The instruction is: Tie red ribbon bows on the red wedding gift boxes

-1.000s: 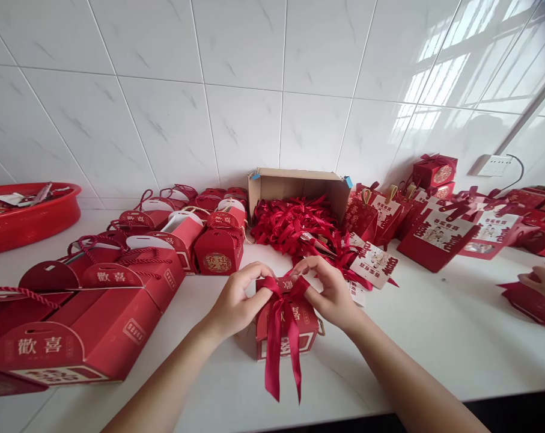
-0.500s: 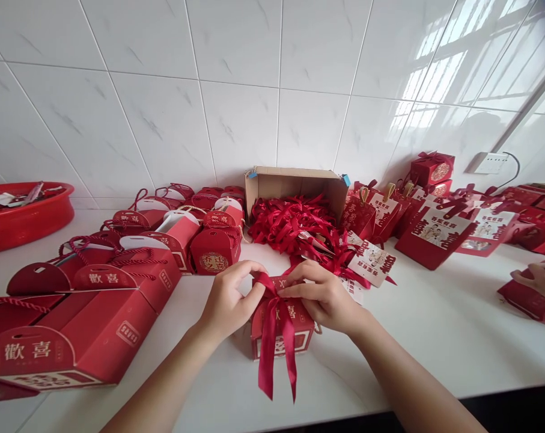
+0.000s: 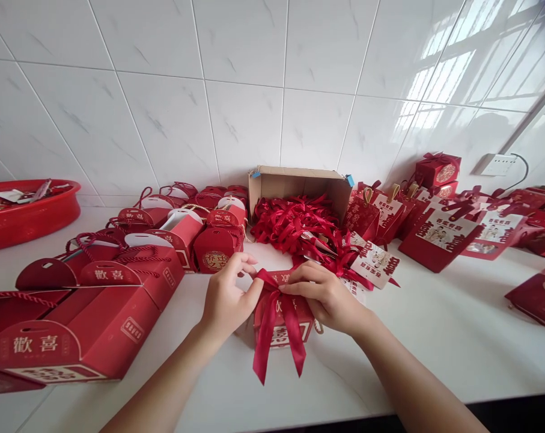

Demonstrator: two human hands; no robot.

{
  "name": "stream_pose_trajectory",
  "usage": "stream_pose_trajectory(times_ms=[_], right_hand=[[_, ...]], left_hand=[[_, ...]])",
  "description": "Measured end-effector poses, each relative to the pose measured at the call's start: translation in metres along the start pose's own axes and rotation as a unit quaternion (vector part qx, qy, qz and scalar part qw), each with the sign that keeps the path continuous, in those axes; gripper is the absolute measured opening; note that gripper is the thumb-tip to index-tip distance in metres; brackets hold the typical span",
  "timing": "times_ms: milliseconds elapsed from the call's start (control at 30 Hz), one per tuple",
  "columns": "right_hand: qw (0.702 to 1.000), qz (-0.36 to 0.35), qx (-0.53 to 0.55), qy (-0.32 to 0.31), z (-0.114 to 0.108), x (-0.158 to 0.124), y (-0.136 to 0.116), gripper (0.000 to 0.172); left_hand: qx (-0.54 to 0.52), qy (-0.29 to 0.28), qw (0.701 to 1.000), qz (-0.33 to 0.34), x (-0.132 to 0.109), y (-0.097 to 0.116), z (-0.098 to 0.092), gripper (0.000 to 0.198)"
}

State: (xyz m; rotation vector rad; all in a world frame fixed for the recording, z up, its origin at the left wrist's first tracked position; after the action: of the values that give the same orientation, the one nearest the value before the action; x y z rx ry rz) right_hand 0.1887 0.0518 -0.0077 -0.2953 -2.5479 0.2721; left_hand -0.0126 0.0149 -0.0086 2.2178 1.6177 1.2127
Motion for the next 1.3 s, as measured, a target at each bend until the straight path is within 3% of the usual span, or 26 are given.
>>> stream_pose_trajectory(times_ms=[367, 733, 867, 1067, 1300], right_hand=[[1.000, 0.013, -0.006, -0.017, -0.001, 0.002, 0.001, 0.039], [1.000, 0.017, -0.014, -0.021, -0.002, 0.002, 0.000, 0.041], [1.000, 0.015, 0.018, 0.018, 0.003, 0.000, 0.004, 0.043], [0.978, 0.138, 0.065, 0.146, 0.011, 0.001, 0.006, 0.038], [0.960, 0.211, 0.086, 0.166, 0.014, 0.004, 0.006, 0.025]], left_hand=[[0.000, 0.019, 1.000, 0.005, -0.003, -0.005, 0.006, 0.021], [0.016, 0.004, 1.000, 0.002, -0.001, -0.008, 0.002, 0.021], [-0.009, -0.046, 0.999, 0.024, 0.003, -0.007, 0.000, 0.022], [-0.158, -0.184, 0.970, -0.009, 0.006, 0.002, -0.003, 0.009], [-0.303, -0.238, 0.921, -0.056, 0.008, 0.004, -0.008, 0.008]])
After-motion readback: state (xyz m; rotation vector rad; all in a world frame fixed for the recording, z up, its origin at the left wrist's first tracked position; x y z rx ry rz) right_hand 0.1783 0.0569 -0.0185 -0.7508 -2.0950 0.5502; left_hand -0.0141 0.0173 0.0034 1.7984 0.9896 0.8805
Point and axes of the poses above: each hand's wrist, its own x-axis towards the middle knuckle, its own z-axis out of the palm, y = z × x, the point moved 1 cm from there along x, towards the middle knuckle, and after that the axes turned 14 degrees about -y, right-handed, at the moved point
